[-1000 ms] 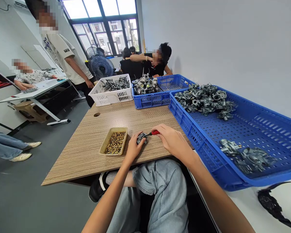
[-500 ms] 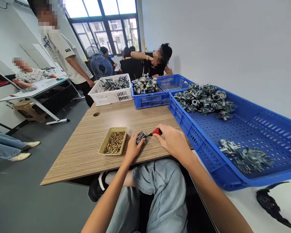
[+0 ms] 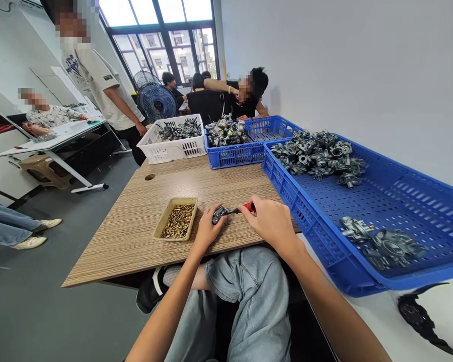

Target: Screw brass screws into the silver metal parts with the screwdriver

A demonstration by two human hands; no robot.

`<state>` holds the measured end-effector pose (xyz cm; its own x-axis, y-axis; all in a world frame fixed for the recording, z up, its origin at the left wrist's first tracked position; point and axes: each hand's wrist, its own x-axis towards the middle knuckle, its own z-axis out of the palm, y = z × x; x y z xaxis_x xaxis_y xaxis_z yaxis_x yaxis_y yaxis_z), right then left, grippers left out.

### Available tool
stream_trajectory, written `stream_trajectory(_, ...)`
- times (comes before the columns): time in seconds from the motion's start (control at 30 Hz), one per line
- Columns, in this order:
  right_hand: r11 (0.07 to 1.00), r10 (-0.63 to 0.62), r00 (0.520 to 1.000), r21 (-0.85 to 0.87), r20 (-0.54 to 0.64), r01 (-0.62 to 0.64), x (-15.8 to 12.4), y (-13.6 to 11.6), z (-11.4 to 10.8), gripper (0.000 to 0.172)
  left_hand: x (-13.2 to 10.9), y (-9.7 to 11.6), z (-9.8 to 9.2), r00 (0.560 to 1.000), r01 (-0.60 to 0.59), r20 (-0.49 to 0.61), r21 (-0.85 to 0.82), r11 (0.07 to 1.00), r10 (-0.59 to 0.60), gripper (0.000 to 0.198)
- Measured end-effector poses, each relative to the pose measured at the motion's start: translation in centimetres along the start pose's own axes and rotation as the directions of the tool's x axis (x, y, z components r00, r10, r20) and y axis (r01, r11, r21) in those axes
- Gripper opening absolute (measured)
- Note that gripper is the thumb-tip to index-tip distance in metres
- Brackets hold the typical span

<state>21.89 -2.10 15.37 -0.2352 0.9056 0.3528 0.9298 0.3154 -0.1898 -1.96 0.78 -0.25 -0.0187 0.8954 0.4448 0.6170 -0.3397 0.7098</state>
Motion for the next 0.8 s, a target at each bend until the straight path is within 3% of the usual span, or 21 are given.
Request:
stream_trajectory(0.3,0.986,0.075,0.996,-0.155,0.058,-0.065,-0.2,-0.8,-0.3,0.055,0.1,-0.1,0.1,1.0,0.007,0.002,0.006,1.0,-0.007,0.045)
stream_trajectory(0.47,0.983,0.055,0.99,-0.182,0.131,-0.031,-0.1,-1.4,-0.5,0.045,0.0,-0.2,0.1,1.0,0.018,0.003,0.029,0.999,-0.018,0.045)
stream_trajectory(0.57,0.994,-0.009,0.981,-0.106,0.193,0.03,-0.1,-1.3,-0.7,0.037,0.0,-0.2,0.1,1.0,0.008,0.001,0.024,1.0,-0.008,0.045)
stream_trajectory(0.7,0.985,-0.141,0.961,0.127,0.237,0.114,-0.5,-0.7,-1.2,0.023,0.0,-0.2,0.1,1.0,0.015,0.001,0.016,1.0,-0.015,0.045)
stream_trajectory(0.8,0.948,-0.231,0.942,0.274,0.245,0.161,-0.9,-0.1,-1.4,0.021,0.0,-0.2,0.1,1.0,0.016,0.003,0.008,1.0,-0.016,0.045)
